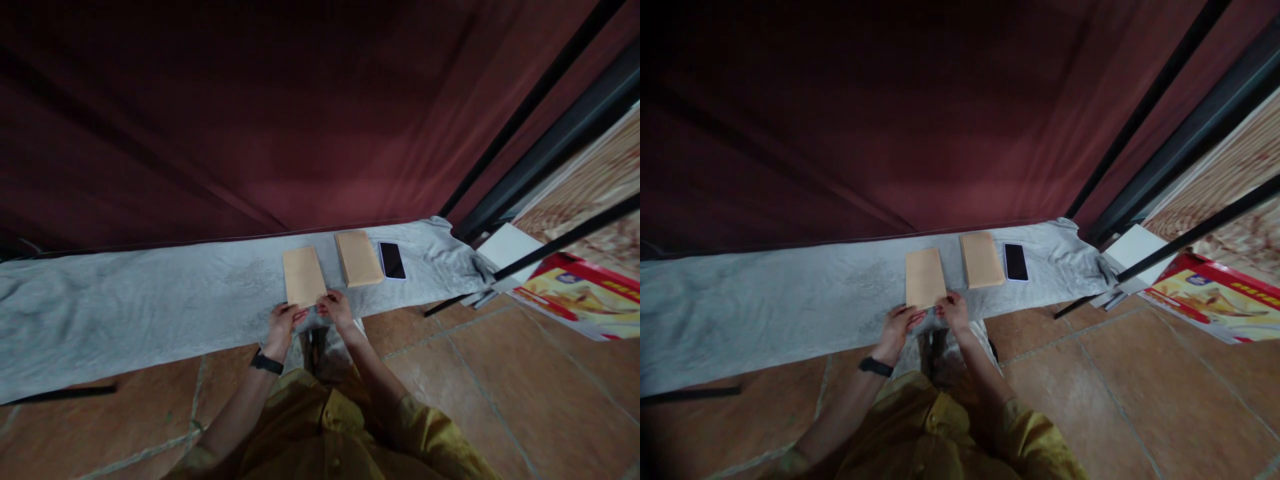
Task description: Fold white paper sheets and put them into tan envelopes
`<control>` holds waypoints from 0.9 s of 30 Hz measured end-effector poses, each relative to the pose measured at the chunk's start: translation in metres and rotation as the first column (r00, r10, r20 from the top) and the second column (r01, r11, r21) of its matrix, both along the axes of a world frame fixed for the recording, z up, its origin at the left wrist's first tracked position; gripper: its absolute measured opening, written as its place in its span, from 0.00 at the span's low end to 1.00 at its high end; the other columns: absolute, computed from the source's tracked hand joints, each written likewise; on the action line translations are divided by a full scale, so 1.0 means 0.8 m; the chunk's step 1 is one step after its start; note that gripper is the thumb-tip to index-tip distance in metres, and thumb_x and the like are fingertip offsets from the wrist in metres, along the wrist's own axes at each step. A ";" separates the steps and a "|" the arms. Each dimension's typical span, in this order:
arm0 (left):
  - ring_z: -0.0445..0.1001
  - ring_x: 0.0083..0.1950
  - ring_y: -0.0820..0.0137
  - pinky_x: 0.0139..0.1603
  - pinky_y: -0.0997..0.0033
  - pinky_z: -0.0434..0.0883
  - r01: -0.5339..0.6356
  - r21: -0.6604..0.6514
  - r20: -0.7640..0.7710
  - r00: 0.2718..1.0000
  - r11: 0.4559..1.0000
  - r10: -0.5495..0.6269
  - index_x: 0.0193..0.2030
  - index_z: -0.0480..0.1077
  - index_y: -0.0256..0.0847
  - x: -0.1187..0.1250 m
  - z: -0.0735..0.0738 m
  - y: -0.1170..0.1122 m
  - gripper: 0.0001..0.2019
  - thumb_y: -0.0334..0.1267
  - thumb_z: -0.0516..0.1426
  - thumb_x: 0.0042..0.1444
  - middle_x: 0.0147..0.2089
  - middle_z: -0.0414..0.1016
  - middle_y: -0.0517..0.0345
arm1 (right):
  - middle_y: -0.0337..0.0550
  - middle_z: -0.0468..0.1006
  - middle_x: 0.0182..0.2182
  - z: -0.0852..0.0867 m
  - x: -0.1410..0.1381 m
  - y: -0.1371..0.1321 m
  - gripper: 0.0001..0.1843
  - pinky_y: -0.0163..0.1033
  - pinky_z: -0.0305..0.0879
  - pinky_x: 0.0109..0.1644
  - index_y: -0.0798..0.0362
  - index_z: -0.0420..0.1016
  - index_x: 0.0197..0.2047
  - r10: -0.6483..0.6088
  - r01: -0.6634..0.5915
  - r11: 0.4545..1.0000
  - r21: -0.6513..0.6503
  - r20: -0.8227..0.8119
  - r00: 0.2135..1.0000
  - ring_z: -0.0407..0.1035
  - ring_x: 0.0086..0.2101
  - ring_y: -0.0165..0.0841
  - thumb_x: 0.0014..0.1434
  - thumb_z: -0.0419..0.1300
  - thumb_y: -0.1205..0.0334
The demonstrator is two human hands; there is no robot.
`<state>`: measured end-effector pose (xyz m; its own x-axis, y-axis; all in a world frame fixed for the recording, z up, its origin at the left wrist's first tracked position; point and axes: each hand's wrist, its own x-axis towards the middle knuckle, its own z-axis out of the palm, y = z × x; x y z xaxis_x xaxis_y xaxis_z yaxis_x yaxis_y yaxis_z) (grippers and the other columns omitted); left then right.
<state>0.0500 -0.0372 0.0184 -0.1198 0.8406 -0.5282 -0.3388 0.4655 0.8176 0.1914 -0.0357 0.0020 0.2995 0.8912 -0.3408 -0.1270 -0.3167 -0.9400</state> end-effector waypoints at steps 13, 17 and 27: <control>0.76 0.19 0.70 0.24 0.74 0.74 0.075 -0.016 -0.224 0.971 0.997 -0.076 0.44 0.63 0.40 0.002 -0.014 0.011 0.11 0.27 0.60 0.58 0.21 0.73 0.66 | 0.52 0.76 0.59 -0.002 0.005 -0.052 0.20 0.47 0.64 0.65 0.53 0.72 0.62 0.077 -0.490 0.853 0.181 0.885 0.460 0.68 0.60 0.39 0.72 0.50 0.62; 0.72 0.17 0.72 0.20 0.77 0.70 0.076 -0.020 -0.297 0.952 0.997 -0.079 0.48 0.61 0.42 -0.001 -0.013 0.014 0.16 0.28 0.62 0.57 0.19 0.70 0.71 | 0.49 0.66 0.68 -0.018 -0.009 -0.063 0.25 0.50 0.51 0.73 0.55 0.65 0.69 0.114 -0.612 0.783 0.110 0.942 0.315 0.57 0.68 0.39 0.72 0.52 0.59; 0.81 0.49 0.60 0.54 0.65 0.75 0.278 0.312 -0.595 0.803 0.908 -0.041 0.45 0.74 0.46 -0.018 0.002 -0.029 0.10 0.36 0.64 0.56 0.39 0.80 0.53 | 0.46 0.63 0.70 -0.021 -0.011 -0.064 0.25 0.52 0.49 0.75 0.51 0.63 0.71 0.182 -0.593 0.804 0.051 0.928 0.326 0.55 0.69 0.38 0.73 0.49 0.60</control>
